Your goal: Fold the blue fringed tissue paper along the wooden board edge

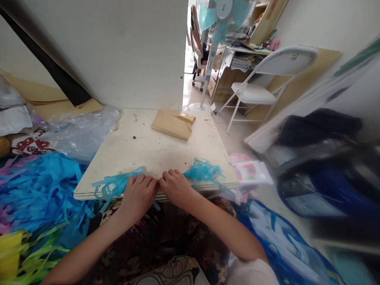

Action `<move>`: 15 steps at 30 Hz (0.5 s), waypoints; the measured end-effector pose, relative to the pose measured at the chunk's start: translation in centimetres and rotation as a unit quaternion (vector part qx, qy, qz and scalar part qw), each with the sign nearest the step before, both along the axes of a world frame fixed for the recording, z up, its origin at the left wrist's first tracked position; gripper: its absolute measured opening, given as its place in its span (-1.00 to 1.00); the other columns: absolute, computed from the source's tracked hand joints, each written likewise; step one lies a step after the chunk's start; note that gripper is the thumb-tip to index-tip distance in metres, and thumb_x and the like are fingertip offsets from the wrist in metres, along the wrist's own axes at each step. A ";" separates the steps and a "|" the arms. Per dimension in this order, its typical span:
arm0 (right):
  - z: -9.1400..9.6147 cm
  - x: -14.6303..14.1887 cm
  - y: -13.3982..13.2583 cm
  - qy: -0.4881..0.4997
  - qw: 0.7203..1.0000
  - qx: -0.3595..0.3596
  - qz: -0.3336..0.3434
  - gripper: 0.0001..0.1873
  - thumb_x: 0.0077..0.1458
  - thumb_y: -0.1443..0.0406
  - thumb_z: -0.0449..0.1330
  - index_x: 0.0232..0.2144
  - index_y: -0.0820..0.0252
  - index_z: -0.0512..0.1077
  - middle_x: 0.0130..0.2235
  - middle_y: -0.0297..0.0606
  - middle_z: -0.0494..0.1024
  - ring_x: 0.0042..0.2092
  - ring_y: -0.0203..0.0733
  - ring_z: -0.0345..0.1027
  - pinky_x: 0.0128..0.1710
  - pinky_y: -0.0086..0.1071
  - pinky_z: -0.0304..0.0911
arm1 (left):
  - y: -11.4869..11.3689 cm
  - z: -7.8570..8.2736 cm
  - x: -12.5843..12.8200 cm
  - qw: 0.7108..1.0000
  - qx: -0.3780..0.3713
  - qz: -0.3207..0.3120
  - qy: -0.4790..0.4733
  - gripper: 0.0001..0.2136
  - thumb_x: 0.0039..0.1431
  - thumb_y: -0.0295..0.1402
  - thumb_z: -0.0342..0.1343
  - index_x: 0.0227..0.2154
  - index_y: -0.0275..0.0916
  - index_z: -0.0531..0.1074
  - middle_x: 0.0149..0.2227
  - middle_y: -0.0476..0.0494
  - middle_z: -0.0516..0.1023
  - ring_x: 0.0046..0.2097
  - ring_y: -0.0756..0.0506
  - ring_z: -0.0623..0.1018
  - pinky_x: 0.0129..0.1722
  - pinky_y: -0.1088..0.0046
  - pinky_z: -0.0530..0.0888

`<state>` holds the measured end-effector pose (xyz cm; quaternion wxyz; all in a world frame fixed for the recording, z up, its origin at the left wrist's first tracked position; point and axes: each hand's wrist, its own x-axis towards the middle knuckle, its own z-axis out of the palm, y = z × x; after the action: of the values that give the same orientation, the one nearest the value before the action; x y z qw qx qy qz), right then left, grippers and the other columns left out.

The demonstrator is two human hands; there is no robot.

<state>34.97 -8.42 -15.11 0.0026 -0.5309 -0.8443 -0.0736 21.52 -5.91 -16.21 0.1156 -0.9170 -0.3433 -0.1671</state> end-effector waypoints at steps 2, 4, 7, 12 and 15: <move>0.2 0.3 0.1 -0.008 1.000 -0.012 -0.008 -0.90 0.00 0.40 -0.02 -0.48 0.26 0.29 -0.41 -0.23 0.35 -0.36 -0.21 0.16 -0.40 -0.38 -0.02 | 0.1 0.1 0.0 1.000 -0.007 0.003 -0.005 -0.86 0.00 -0.50 -0.07 -0.57 -0.28 0.35 -0.54 -0.13 0.41 -0.41 -0.12 0.34 -0.42 0.35 0.14; 0.3 1.0 0.0 -0.022 0.999 -0.017 -0.026 -0.86 0.02 0.39 -0.04 -0.49 0.27 0.29 -0.44 -0.22 0.35 -0.38 -0.21 0.17 -0.41 -0.37 -0.03 | 0.3 0.4 0.0 1.000 -0.013 0.006 -0.008 -0.86 0.00 -0.48 -0.07 -0.57 -0.27 0.36 -0.55 -0.13 0.41 -0.42 -0.11 0.34 -0.43 0.36 0.13; 0.4 2.3 -0.2 -0.053 0.998 -0.006 -0.038 -0.81 0.05 0.37 -0.08 -0.50 0.27 0.29 -0.46 -0.22 0.34 -0.39 -0.20 0.18 -0.42 -0.35 -0.05 | 0.4 0.8 -0.1 1.000 -0.027 0.006 -0.011 -0.86 0.00 -0.46 -0.06 -0.57 -0.27 0.37 -0.57 -0.12 0.41 -0.42 -0.11 0.34 -0.43 0.36 0.13; 0.6 3.5 -0.2 -0.048 0.999 0.003 0.012 -0.80 0.07 0.32 -0.08 -0.46 0.26 0.30 -0.41 -0.24 0.34 -0.35 -0.22 0.17 -0.37 -0.36 -0.06 | 0.5 0.7 -0.2 0.999 -0.043 0.001 -0.018 -0.86 0.00 -0.47 -0.06 -0.56 -0.26 0.38 -0.57 -0.09 0.42 -0.43 -0.10 0.34 -0.43 0.37 0.13; 0.4 3.0 0.3 -0.015 0.999 -0.006 0.041 -0.83 0.07 0.33 -0.08 -0.43 0.23 0.29 -0.38 -0.27 0.34 -0.33 -0.25 0.16 -0.36 -0.38 -0.06 | 0.4 0.6 -0.3 0.999 -0.043 0.001 -0.013 -0.87 -0.01 -0.48 -0.05 -0.55 -0.25 0.37 -0.55 -0.08 0.42 -0.42 -0.11 0.34 -0.43 0.37 0.13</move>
<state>37.92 -8.11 -14.70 -0.0102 -0.4946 -0.8657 -0.0762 21.27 -5.49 -15.62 0.0720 -0.9185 -0.3524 -0.1645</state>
